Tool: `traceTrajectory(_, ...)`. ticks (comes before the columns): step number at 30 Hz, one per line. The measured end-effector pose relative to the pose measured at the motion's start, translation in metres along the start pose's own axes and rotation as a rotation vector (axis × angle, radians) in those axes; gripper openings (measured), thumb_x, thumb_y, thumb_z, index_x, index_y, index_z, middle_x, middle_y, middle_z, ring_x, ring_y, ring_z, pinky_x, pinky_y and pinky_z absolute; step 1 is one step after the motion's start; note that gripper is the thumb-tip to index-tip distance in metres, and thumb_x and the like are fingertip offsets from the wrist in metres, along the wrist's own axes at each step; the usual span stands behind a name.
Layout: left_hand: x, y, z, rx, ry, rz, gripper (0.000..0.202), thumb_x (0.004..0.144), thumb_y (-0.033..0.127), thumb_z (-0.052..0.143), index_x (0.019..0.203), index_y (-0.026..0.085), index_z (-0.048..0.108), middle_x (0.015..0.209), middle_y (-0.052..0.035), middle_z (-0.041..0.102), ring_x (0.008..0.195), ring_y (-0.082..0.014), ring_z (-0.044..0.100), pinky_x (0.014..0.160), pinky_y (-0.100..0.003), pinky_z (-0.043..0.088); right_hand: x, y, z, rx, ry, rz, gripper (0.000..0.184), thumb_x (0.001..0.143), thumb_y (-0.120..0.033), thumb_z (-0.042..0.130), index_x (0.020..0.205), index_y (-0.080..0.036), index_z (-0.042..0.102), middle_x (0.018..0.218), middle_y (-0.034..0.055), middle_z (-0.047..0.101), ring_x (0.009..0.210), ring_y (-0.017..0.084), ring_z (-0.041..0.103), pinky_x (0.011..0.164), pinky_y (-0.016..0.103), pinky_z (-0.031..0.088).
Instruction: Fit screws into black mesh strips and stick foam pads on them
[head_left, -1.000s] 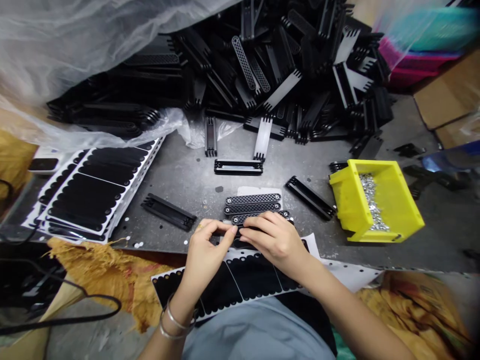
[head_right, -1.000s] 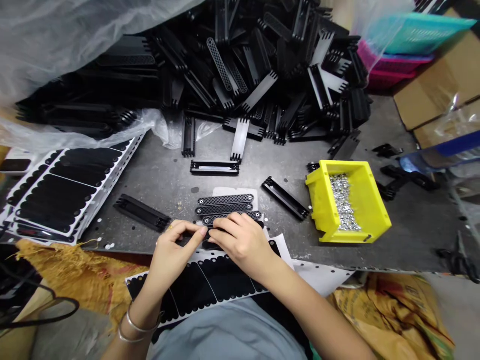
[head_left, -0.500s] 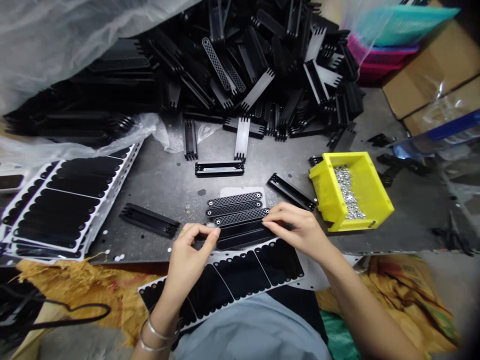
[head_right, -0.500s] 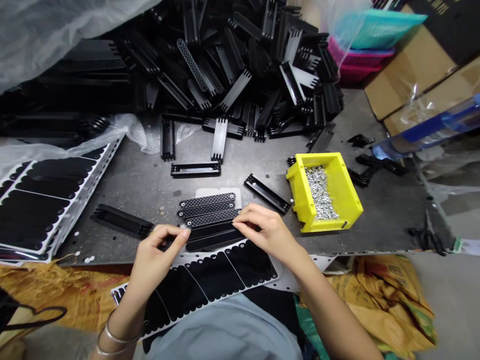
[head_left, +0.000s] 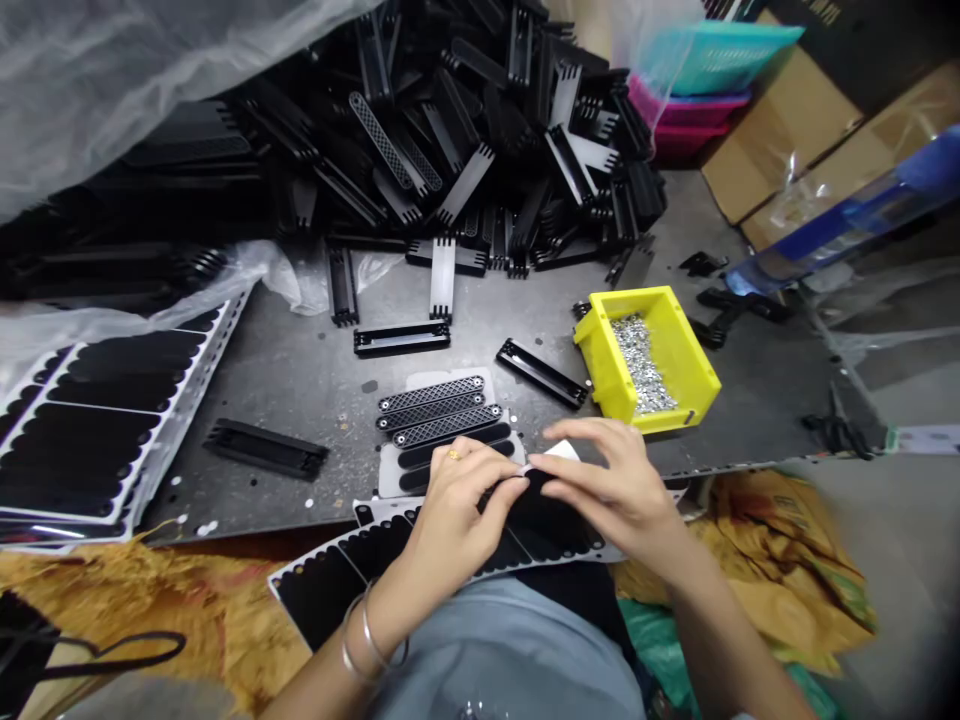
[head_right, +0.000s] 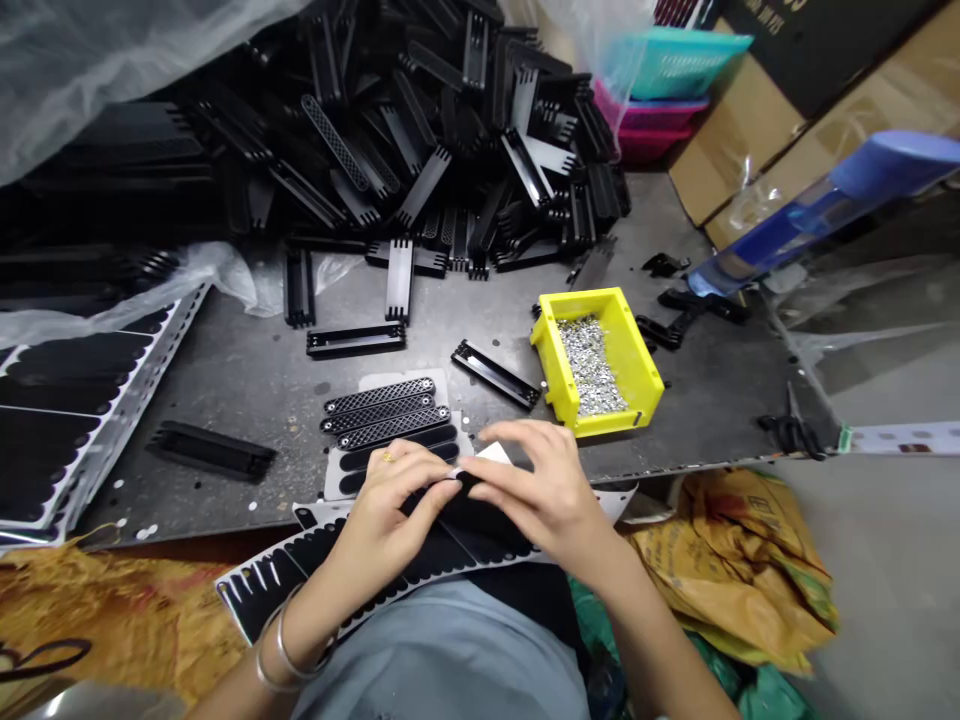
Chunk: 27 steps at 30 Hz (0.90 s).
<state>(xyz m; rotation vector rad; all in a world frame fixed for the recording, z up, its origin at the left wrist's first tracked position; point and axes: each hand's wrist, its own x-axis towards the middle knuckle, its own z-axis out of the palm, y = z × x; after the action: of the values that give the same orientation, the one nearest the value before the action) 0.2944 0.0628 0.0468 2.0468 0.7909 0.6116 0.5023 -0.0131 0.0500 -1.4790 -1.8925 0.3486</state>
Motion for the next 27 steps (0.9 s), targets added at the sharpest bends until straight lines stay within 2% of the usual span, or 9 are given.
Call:
traceTrajectory(3,0.003,0.002,0.001,-0.023,-0.042,-0.012,0.023,0.106,0.019,0.055,0.085,0.021,0.066,0.083,0.0013,0.069,0.087,-0.0178,0.056,0.084,-0.036,0.036,-0.007,-0.005,0.002,-0.234,0.064,-0.122,0.032,0.096,-0.022,0.072,0.127,-0.029,0.073,0.131,0.0099,0.066,0.116,0.025,0.061,0.095,0.043,0.046)
traceTrajectory(6,-0.003,-0.003,0.009,0.089,0.032,0.036,0.028,0.107,0.017,0.048,0.084,0.019,0.063,0.077,0.0001,0.065,0.078,-0.0173,0.052,0.077,-0.035,0.034,-0.025,-0.005,-0.012,-0.114,0.092,-0.17,0.027,0.094,-0.015,0.072,0.117,-0.028,0.076,0.116,0.0066,0.069,0.106,0.022,0.062,0.09,0.039,0.05)
traceTrajectory(10,-0.007,-0.01,0.033,0.283,0.281,0.174,0.016,0.105,0.014,0.052,0.099,0.016,0.067,0.078,-0.0017,0.069,0.068,-0.0168,0.05,0.07,-0.035,0.032,-0.034,-0.004,-0.04,0.528,0.217,0.178,0.018,0.097,-0.028,0.069,0.114,-0.033,0.069,0.112,0.0049,0.059,0.092,0.022,0.07,0.076,0.04,0.061)
traceTrajectory(12,-0.008,-0.011,0.039,0.327,0.31,0.227,0.014,0.103,0.017,0.06,0.115,0.016,0.068,0.089,-0.0024,0.075,0.074,-0.0165,0.058,0.074,-0.034,0.035,-0.019,-0.006,-0.038,0.589,0.288,0.297,0.028,0.096,-0.023,0.069,0.122,-0.035,0.066,0.113,0.0043,0.055,0.077,0.017,0.068,0.063,0.035,0.06)
traceTrajectory(16,-0.019,-0.021,0.009,0.312,0.388,0.09,0.016,0.1,0.021,0.067,0.116,0.022,0.07,0.104,-0.0022,0.078,0.095,-0.0179,0.068,0.092,-0.035,0.039,0.035,-0.013,0.011,0.149,0.081,0.122,0.043,0.097,-0.011,0.063,0.135,-0.03,0.066,0.111,0.0077,0.06,0.097,0.02,0.066,0.081,0.036,0.06)
traceTrajectory(19,-0.035,-0.042,-0.033,0.31,0.516,-0.198,0.006,0.1,0.024,0.067,0.101,0.025,0.073,0.093,0.0012,0.078,0.085,-0.0178,0.067,0.09,-0.035,0.041,0.07,-0.015,0.057,0.069,-0.075,-0.109,0.044,0.102,-0.013,0.056,0.145,-0.021,0.058,0.117,0.0113,0.068,0.106,0.022,0.065,0.089,0.04,0.057)
traceTrajectory(21,-0.044,-0.057,-0.053,0.284,0.512,-0.333,0.009,0.099,0.029,0.066,0.101,0.027,0.075,0.089,0.0023,0.078,0.083,-0.0187,0.067,0.089,-0.036,0.042,0.085,-0.015,0.077,0.103,-0.138,-0.184,0.031,0.103,-0.016,0.057,0.133,-0.017,0.066,0.116,0.0112,0.071,0.103,0.022,0.064,0.089,0.04,0.056)
traceTrajectory(24,-0.047,-0.069,-0.06,0.179,0.474,-0.393,0.014,0.1,0.031,0.065,0.103,0.029,0.078,0.092,0.0023,0.08,0.091,-0.0198,0.069,0.092,-0.035,0.045,0.096,-0.013,0.087,0.16,-0.208,-0.243,0.018,0.103,-0.018,0.059,0.109,-0.016,0.075,0.107,0.0097,0.074,0.094,0.02,0.062,0.085,0.037,0.055)
traceTrajectory(27,-0.043,-0.068,-0.053,0.061,0.477,-0.403,0.015,0.099,0.031,0.064,0.102,0.027,0.079,0.091,0.0013,0.08,0.09,-0.0186,0.067,0.087,-0.032,0.049,0.1,-0.012,0.085,0.163,-0.252,-0.229,0.019,0.103,-0.018,0.057,0.108,-0.015,0.076,0.107,0.0104,0.073,0.094,0.02,0.06,0.084,0.037,0.055)
